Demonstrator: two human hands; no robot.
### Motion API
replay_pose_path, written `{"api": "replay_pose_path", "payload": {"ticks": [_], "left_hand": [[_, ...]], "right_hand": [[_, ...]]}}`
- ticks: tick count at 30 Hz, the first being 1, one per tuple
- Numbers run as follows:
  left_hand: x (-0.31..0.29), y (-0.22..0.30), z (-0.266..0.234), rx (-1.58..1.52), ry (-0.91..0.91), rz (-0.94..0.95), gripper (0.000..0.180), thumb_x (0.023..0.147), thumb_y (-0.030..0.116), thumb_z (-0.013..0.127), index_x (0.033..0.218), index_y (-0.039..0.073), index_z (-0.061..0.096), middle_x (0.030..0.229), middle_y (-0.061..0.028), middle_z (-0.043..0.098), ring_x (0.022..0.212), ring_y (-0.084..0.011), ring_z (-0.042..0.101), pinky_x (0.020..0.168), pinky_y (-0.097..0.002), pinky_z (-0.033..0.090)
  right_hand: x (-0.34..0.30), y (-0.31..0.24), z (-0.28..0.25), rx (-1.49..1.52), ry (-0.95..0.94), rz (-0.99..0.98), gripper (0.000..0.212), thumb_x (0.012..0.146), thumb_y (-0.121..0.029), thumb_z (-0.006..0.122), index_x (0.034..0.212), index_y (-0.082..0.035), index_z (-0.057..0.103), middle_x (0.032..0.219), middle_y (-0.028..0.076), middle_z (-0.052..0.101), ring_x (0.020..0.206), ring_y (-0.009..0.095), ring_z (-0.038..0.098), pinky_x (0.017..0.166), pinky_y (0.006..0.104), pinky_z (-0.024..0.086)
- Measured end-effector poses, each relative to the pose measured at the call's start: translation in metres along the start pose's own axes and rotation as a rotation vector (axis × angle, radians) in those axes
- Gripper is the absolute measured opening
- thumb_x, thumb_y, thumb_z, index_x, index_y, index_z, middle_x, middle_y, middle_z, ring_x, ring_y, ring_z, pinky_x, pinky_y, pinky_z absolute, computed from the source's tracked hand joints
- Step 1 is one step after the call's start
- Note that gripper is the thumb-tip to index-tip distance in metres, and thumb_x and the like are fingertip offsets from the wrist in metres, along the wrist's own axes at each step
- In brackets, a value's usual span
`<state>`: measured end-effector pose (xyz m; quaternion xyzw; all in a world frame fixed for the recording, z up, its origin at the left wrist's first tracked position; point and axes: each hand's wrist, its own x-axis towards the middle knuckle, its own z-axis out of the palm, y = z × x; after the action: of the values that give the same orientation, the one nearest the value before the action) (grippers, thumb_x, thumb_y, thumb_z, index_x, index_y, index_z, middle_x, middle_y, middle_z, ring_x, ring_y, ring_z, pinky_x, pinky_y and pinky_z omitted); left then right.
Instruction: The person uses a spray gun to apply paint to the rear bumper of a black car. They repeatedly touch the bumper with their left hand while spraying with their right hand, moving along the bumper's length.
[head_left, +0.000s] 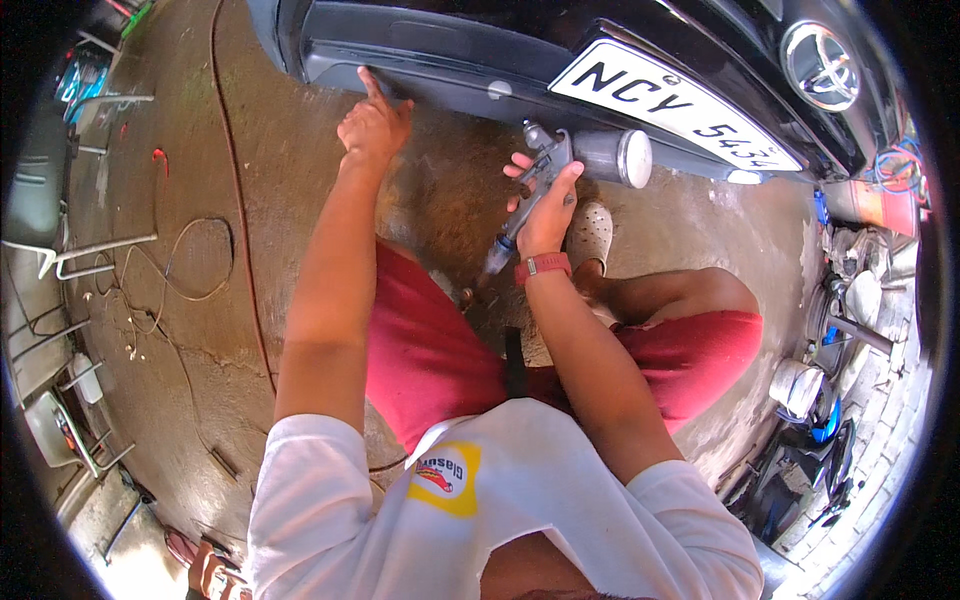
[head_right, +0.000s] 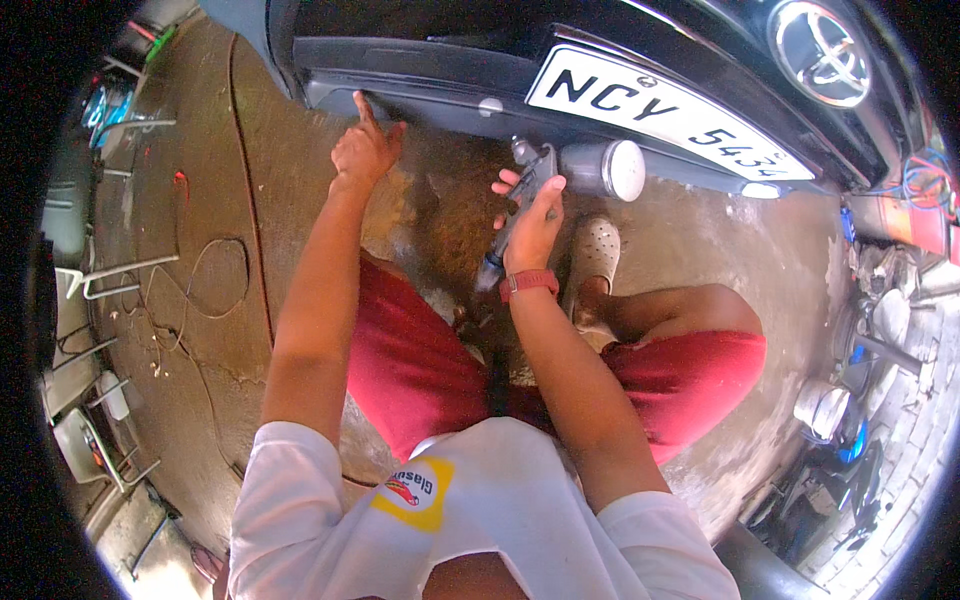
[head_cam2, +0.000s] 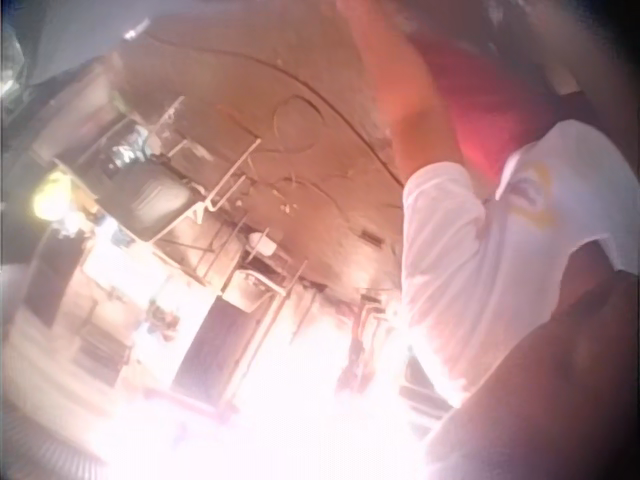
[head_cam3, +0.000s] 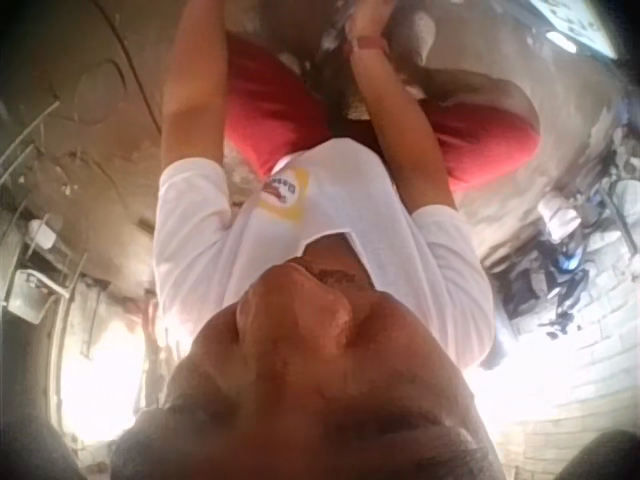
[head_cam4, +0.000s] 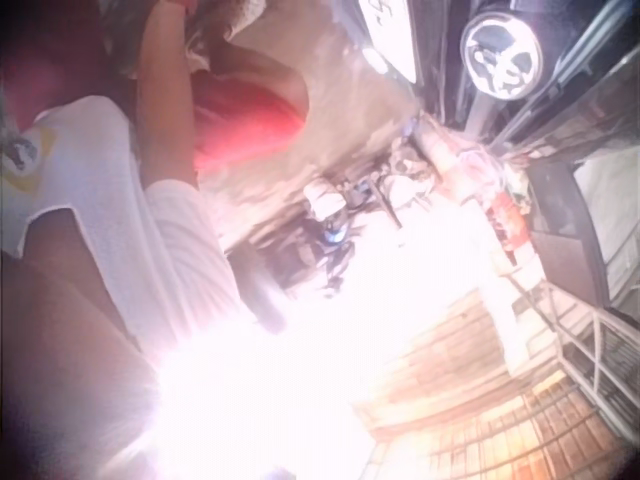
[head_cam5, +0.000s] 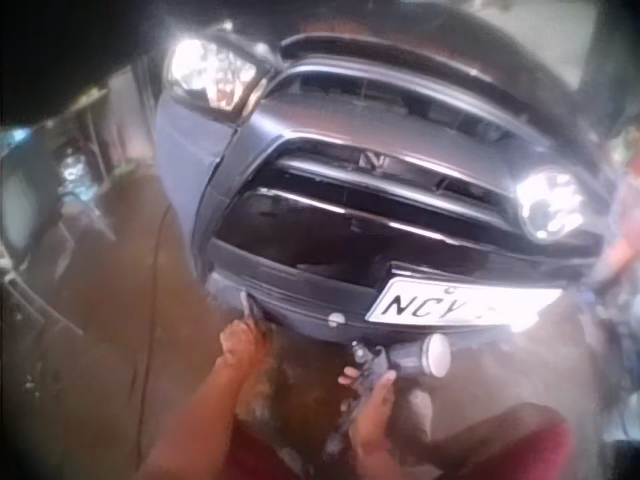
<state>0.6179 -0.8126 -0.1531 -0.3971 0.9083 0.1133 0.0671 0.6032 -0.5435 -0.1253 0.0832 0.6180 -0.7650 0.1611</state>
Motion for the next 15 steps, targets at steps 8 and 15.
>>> {"api": "replay_pose_path", "payload": {"ticks": [8,15], "left_hand": [[-0.03,0.061,0.021,0.05,-0.082,0.353,0.103,0.103,0.057,0.064,0.176,0.028,-0.004,0.114,-0.0239,0.079,0.099,-0.0421,0.079,0.087,-0.0518,0.063],[-0.025,0.049,0.019,-0.002,-0.07,0.399,0.092,0.104,0.052,0.065,0.169,0.058,0.0,0.111,-0.0204,0.08,0.098,-0.0392,0.08,0.086,-0.0519,0.064]], "right_hand": [[-0.015,0.017,0.033,-0.027,-0.034,-0.076,0.08,0.112,-0.072,0.027,0.147,-0.005,0.054,0.119,0.016,0.077,0.1,0.023,0.075,0.054,0.0308,0.052],[-0.018,0.032,0.065,-0.109,-0.034,-0.147,0.082,0.112,-0.072,0.028,0.147,-0.003,0.053,0.123,0.017,0.075,0.1,0.022,0.074,0.055,0.03,0.053]]}}
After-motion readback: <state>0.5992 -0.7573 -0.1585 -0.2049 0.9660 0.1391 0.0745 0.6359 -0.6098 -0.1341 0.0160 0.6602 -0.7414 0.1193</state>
